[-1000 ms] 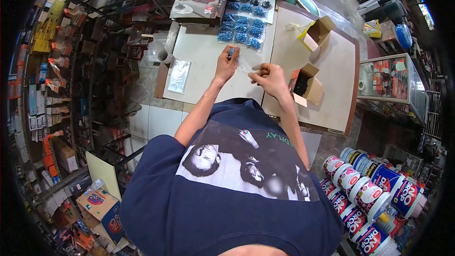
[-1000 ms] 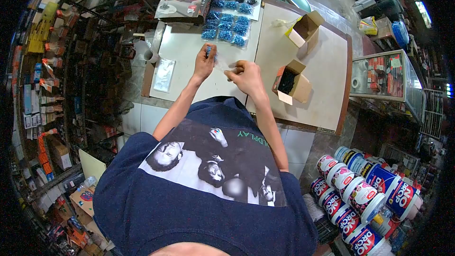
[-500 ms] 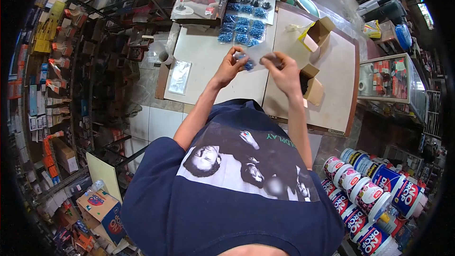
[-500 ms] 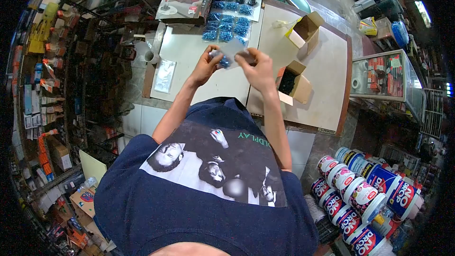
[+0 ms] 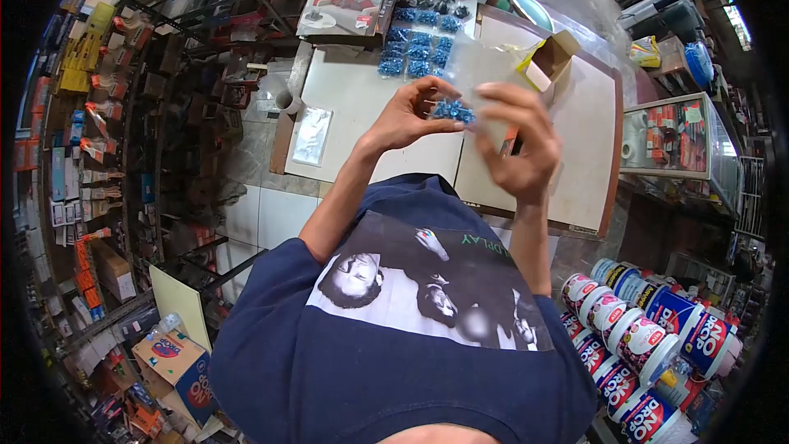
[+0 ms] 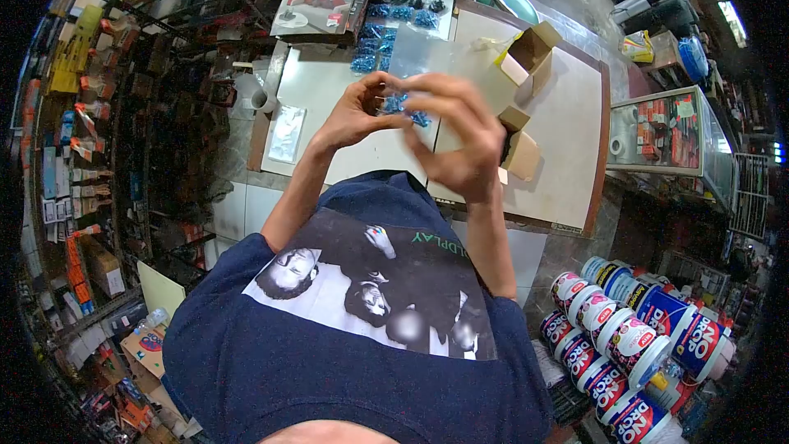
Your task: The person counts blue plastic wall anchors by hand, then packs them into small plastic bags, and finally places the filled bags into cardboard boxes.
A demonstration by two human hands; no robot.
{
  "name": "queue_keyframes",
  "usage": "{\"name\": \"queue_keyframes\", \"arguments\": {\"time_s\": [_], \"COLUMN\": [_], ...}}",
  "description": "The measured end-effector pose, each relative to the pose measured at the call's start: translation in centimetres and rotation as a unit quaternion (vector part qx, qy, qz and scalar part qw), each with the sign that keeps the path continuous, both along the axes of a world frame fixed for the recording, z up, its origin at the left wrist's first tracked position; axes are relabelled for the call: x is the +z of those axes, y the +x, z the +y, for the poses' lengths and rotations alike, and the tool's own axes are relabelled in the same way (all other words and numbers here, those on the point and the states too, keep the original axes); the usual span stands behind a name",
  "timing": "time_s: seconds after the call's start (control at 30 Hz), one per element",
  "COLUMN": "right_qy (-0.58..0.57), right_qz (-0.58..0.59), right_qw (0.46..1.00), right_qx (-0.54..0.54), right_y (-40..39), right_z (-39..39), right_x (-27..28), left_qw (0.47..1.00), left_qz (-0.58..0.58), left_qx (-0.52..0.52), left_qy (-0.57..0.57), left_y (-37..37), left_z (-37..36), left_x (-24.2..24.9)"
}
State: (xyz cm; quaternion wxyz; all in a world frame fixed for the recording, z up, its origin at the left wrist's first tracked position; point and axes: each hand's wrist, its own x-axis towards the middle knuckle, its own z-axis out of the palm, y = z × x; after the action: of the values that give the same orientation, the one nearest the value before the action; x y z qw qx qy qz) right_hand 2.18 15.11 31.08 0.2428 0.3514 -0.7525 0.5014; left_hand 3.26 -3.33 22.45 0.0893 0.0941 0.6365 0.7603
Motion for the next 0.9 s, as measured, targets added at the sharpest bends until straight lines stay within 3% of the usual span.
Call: {"name": "queue_keyframes", "arguments": {"time_s": [0.03,0.07,0.13,0.17,0.23,0.3,0.37,0.43,0.53,0.57,0.6,0.63,0.67,0.7,0.77,0.8,0.9], "right_qy": [0.096,0.095,0.209,0.21,0.118,0.091,0.002,0.029,0.063,0.068,0.069,0.039,0.009,0.01,0.033,0.052,0.114], "right_qz": [0.033,0.033,-0.064,-0.062,-0.203,-0.2,-0.333,-0.332,-0.328,-0.325,-0.325,-0.397,-0.466,-0.466,-0.507,-0.519,-0.535], "right_qw": [0.989,0.989,0.973,0.973,0.963,0.966,0.938,0.939,0.941,0.942,0.942,0.914,0.879,0.878,0.847,0.837,0.827], "right_qx": [0.108,0.105,0.077,0.075,0.135,0.138,0.101,0.078,0.053,0.05,0.051,0.078,0.104,0.104,0.156,0.167,0.131], "right_y": [0.3,0.1,-0.6,-0.7,-0.9,-0.7,-0.3,-0.4,-0.4,-0.5,-0.5,-0.6,-0.7,-0.8,-1.1,-1.0,-1.3], "right_z": [0.0,-0.1,-0.2,0.0,0.3,0.0,-0.2,0.0,0.2,0.1,0.1,0.0,-0.1,-0.1,0.0,-0.5,-1.7], "right_x": [0.3,0.1,-1.0,-1.6,-2.9,-4.2,-5.3,-7.1,-8.2,-8.4,-8.6,-8.7,-8.9,-9.6,-11.1,-10.3,-12.0], "left_qw": [0.999,0.999,0.998,0.998,0.997,0.997,0.985,0.985,0.996,0.996,0.987,0.966,0.918,0.918,0.988,0.999,0.991], "left_qz": [0.006,0.006,0.03,0.032,0.033,0.032,-0.014,-0.01,0.007,0.007,0.058,0.109,0.22,0.219,0.083,-0.004,-0.097], "left_qx": [-0.009,-0.012,0.003,0.001,-0.001,0.016,0.046,0.056,0.082,0.083,0.107,0.129,0.161,0.162,0.078,0.023,-0.007], "left_qy": [0.047,0.047,0.058,0.059,0.07,0.075,0.164,0.161,-0.018,-0.018,-0.106,-0.193,-0.288,-0.287,-0.103,-0.05,-0.088], "left_y": [0.0,0.0,0.0,0.0,0.0,-0.1,0.0,-0.1,0.3,0.3,0.4,0.4,0.5,0.6,0.8,1.2,1.5], "left_z": [0.2,0.2,0.5,0.6,0.6,1.0,1.1,0.9,0.2,-0.2,-0.4,-0.7,-1.5,-1.9,-2.6,-3.1,-4.3], "left_x": [0.1,-0.1,-0.5,-0.5,0.0,-0.5,-0.3,-0.5,-0.9,-1.2,-1.3,-1.3,-1.2,-1.6,-2.7,-2.5,-3.8]}}
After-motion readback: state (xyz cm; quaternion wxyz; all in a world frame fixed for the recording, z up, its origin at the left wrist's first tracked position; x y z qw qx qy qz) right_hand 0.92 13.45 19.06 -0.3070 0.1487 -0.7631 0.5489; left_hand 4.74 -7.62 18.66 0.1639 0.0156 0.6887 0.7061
